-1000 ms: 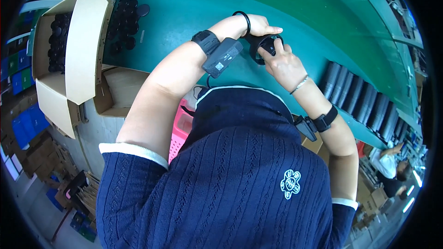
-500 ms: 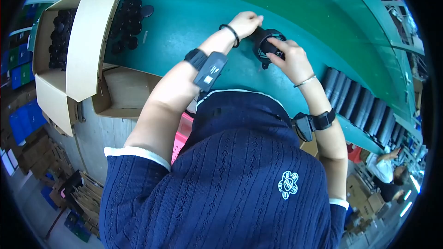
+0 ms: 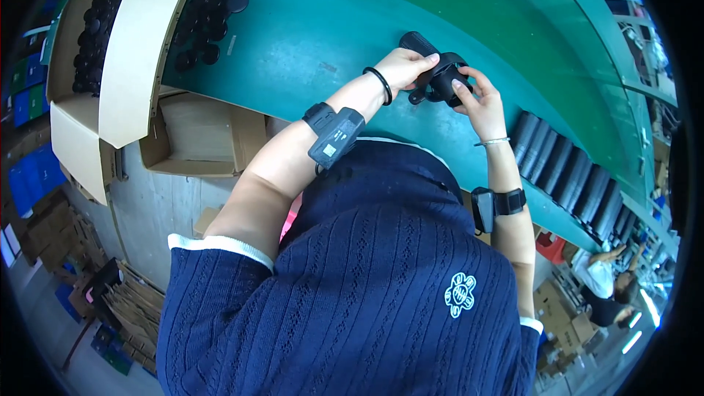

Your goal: The person assembles microphones by fitting black mesh cylinders into shock mounts and rotating them to secure the fit. After assembling several units, the person places them into a cardboard box and rearranges the microphones inside.

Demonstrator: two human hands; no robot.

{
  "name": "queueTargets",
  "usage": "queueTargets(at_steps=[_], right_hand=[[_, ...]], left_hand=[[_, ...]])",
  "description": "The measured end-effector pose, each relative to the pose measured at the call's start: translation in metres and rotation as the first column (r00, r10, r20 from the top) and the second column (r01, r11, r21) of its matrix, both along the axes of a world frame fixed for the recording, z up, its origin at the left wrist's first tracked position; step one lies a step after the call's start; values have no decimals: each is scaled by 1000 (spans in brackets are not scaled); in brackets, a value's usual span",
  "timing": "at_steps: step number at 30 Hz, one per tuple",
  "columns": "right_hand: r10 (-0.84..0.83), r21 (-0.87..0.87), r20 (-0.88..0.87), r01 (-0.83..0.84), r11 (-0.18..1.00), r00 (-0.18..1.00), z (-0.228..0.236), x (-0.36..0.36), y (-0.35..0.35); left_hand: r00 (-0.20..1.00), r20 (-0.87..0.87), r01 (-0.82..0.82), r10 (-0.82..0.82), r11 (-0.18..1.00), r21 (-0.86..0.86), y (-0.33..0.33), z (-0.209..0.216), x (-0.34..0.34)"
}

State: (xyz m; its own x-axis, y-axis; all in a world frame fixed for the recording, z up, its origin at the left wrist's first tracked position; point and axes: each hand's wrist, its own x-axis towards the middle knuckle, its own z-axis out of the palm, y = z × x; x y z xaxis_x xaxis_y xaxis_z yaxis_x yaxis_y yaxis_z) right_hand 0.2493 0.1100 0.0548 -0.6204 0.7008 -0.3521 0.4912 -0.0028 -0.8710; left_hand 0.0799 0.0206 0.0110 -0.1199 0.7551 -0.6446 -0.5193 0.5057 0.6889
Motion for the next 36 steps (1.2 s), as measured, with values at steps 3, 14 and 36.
queueTargets(at_steps=[3, 14, 36], right_hand=[[-33, -72, -7, 33, 997, 999, -4, 3, -2], [-113, -192, -21, 107, 975, 993, -7, 8, -6], [-430, -686, -599, -156, 710, 675, -40, 30, -9]], left_hand=[[999, 42, -10, 9, 1000, 21, 4, -6, 3], [990, -109, 89, -91, 996, -21, 6, 0, 0], [947, -271, -4, 174, 847, 531, -10, 50, 18]])
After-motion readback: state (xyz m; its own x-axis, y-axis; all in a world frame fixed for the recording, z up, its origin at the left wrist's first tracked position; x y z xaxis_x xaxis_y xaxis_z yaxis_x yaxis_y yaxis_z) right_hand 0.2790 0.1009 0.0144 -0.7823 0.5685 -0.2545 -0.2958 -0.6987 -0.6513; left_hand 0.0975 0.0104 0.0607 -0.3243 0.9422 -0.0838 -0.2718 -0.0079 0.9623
